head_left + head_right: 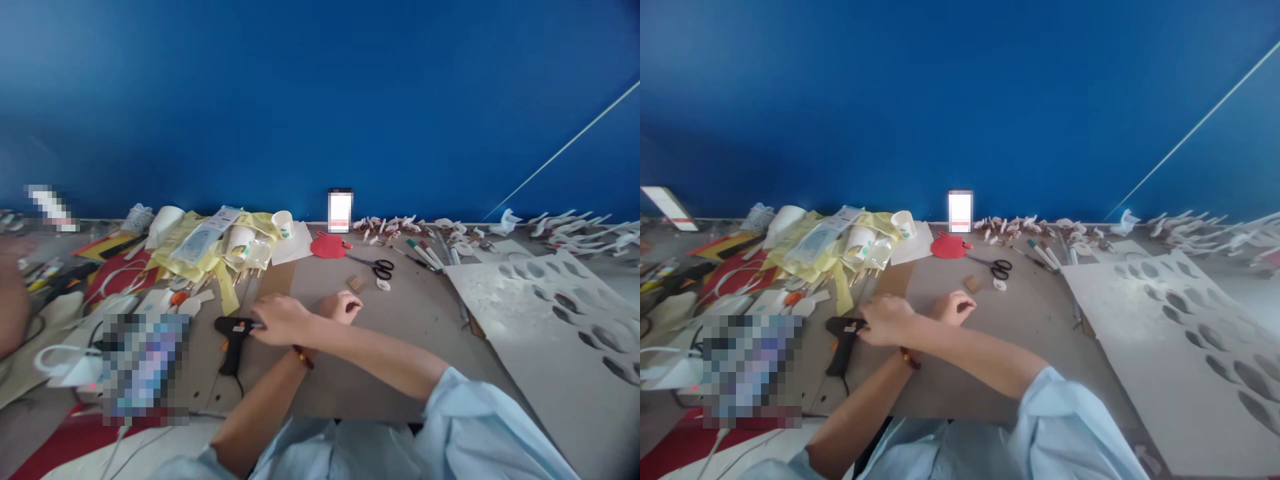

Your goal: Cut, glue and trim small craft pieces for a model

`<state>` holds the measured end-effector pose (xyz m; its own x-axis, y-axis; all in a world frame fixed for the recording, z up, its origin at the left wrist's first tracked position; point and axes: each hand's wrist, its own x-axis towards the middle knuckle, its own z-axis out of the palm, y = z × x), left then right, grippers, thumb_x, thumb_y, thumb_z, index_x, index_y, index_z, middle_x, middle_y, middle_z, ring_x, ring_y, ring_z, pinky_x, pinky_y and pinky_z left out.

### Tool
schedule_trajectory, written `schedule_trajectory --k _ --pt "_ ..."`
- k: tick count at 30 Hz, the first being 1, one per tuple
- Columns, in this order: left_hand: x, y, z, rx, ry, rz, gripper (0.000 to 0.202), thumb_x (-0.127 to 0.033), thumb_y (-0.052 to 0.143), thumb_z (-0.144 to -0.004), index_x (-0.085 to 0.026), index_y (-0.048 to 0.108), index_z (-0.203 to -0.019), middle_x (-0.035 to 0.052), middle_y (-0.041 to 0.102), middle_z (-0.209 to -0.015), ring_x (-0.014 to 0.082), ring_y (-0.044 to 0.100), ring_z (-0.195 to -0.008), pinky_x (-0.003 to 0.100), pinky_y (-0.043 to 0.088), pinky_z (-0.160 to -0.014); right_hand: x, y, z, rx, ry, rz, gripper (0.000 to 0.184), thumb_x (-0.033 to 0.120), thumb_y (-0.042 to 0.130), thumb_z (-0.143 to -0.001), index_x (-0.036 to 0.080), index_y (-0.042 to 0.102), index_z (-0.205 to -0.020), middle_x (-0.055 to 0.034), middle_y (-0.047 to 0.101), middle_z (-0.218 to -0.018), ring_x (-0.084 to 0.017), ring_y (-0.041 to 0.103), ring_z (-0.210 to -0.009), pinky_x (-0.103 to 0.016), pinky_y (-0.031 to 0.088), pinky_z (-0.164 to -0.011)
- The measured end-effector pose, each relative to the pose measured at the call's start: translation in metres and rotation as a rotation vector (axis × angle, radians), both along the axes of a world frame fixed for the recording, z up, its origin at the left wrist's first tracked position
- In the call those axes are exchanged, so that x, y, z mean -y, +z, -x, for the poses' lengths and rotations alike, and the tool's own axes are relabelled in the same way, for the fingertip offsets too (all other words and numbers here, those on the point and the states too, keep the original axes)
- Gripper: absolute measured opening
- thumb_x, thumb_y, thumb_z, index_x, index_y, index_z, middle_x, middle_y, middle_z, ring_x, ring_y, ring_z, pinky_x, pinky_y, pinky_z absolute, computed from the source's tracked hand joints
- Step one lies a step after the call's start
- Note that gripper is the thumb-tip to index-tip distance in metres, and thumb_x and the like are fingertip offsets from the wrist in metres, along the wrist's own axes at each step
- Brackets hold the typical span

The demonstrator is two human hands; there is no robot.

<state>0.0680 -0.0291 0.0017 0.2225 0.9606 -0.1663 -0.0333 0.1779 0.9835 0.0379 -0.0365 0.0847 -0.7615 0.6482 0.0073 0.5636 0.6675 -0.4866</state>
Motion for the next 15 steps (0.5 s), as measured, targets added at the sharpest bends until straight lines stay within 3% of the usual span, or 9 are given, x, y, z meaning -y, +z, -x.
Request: schedule_trajectory --k 2,3,7,12,15 --pt "0.002 0.003 0.000 -0.144 -0.073 -0.098 0.004 -0.016 0.073 -0.069 -0.019 0.070 -0.069 0.0036 0.066 -0.082 0.0211 0.061 -0.084 0.029 0.045 -0.081 0.005 -0.007 0.027 0.063 -0.003 0.006 0.048 0.055 0.059 -0.079 0.013 0.064 -0.102 -0.0152 0.067 -0.104 -0.031 0.061 -0.097 -0.039 0.051 -0.073" --pt "0.002 0.005 0.000 -0.246 -0.101 -0.174 0.008 -0.013 0.071 -0.068 -0.020 0.070 -0.065 0.0038 0.066 -0.079 0.0194 0.061 -0.079 0.028 0.044 -0.078 0.006 -0.011 0.037 0.081 -0.042 0.006 0.055 0.061 0.057 -0.078 0.011 0.064 -0.101 -0.0169 0.066 -0.103 -0.032 0.061 -0.096 -0.041 0.051 -0.073" --pt "0.005 0.011 0.001 -0.620 -0.198 -0.438 0.016 -0.015 0.058 -0.076 -0.023 0.072 -0.078 0.0024 0.069 -0.087 0.0159 0.060 -0.073 0.025 0.041 -0.067 0.014 -0.024 0.059 0.175 -0.076 -0.026 0.078 0.075 0.057 -0.067 0.006 0.065 -0.100 -0.0210 0.064 -0.101 -0.034 0.058 -0.095 -0.045 0.049 -0.077" --pt "0.005 0.012 0.002 -0.750 -0.222 -0.530 0.019 -0.016 0.055 -0.079 -0.024 0.071 -0.084 -0.0013 0.069 -0.092 0.0125 0.061 -0.073 0.021 0.041 -0.063 0.025 -0.028 0.059 0.186 -0.062 -0.073 0.097 0.081 0.058 -0.057 0.002 0.059 -0.113 -0.0213 0.059 -0.106 -0.034 0.052 -0.098 -0.047 0.046 -0.082" --pt "0.005 0.011 0.001 -0.783 -0.223 -0.545 0.019 -0.016 0.054 -0.080 -0.025 0.070 -0.085 -0.0016 0.069 -0.092 0.0119 0.061 -0.073 0.021 0.041 -0.062 0.031 -0.034 0.058 0.154 -0.078 -0.090 0.119 0.081 0.063 -0.048 -0.002 0.042 -0.131 -0.0240 0.055 -0.116 -0.036 0.049 -0.102 -0.051 0.043 -0.085"
